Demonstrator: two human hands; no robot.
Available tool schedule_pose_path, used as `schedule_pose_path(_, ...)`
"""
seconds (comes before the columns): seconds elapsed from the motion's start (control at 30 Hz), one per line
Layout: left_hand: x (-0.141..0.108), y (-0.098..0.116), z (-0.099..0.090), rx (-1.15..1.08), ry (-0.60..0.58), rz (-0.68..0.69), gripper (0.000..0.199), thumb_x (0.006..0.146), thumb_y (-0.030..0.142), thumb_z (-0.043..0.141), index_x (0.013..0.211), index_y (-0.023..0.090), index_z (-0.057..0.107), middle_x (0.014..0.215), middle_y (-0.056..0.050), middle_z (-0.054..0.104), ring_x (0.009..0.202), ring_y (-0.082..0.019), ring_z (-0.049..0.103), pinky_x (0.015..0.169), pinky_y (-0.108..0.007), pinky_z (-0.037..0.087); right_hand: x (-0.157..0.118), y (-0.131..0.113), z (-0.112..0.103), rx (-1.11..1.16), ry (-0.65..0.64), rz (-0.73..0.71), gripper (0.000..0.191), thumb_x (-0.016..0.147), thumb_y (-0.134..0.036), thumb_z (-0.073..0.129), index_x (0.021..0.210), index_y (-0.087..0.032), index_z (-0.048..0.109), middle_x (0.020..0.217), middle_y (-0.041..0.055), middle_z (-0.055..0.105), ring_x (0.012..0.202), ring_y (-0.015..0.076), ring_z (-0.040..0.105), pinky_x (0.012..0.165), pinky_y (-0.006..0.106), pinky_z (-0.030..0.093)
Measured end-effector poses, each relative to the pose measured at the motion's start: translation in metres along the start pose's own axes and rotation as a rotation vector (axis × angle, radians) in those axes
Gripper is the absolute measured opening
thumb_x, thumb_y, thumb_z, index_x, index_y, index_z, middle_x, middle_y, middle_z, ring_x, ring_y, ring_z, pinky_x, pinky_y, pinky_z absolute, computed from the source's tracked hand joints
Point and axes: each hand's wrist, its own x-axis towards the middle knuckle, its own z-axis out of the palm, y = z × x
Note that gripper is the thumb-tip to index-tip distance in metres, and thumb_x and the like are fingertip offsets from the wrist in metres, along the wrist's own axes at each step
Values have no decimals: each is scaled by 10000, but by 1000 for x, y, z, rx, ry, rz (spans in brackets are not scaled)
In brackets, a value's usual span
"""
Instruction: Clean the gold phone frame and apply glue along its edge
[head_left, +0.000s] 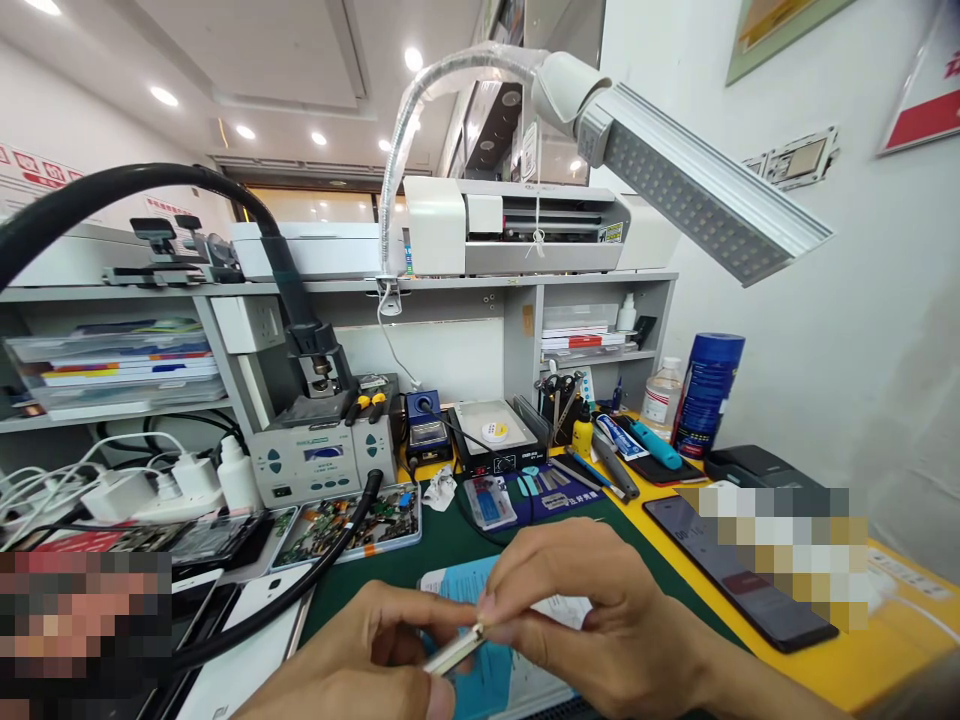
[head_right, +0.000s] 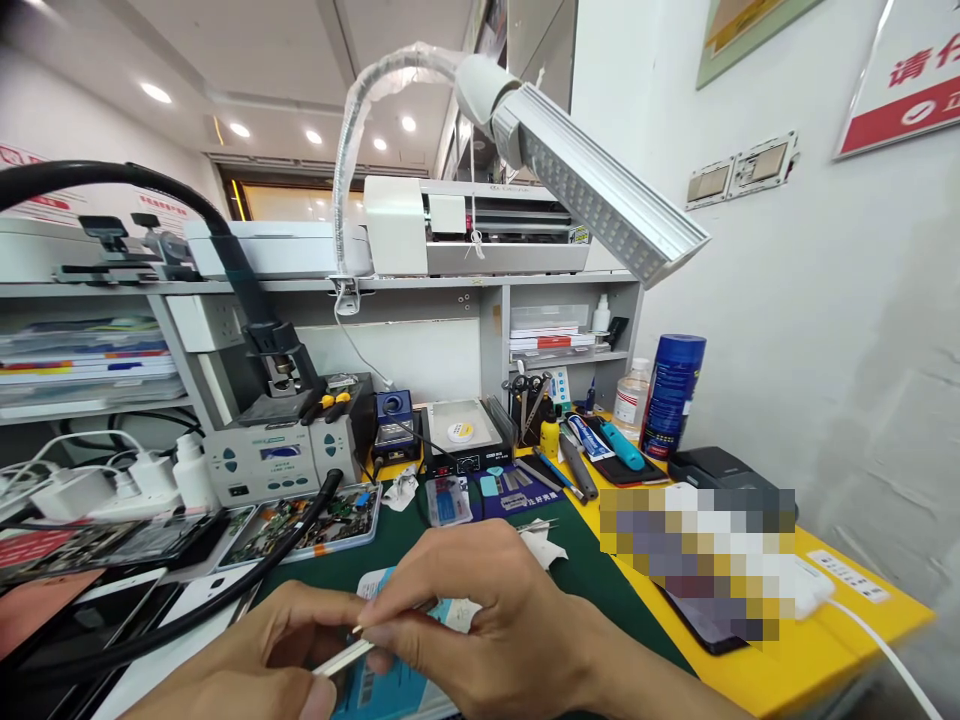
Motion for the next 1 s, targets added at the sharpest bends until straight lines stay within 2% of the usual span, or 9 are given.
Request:
schedule_pose_path(0.4,0,2,0,-8,-38,30,499,743,327,750,1235,249,716,1052,-13,670,792,-158,553,605,-229,455,3,2,0,0,-36,-74,154,916,-88,677,1014,-177,754,855,94,790,755,168,757,728,237,606)
schedule_pose_path(0.6,8,-14,-6,-34,-43,56,498,743,322,774,1233,252,715,943,-1,672,768,-159,551,602,-225,440,1,3,-1,-30,-69,-94,159,925,-119,671,1037,-193,755,873,97,788,798,174,760,750,251,612)
schedule_pose_path(0.8,10,-21,-9,-19,-37,48,544,753,339,765,1285,262,685,965,-6,665,793,-166,565,572,-217,434,-1,-1,-1,16,-34,13,130,860,-122,706,968,-139,775,854,134,788,812,218,760,757,305,615)
schedule_pose_path(1.0,10,-17,-8,-35,-65,52,573,731,315,763,1296,266,683,979,-1,672,795,-166,574,576,-217,441,2,-7,-2,113,-37,177,86,889,-161,693,853,-147,770,893,119,789,805,184,747,764,281,594)
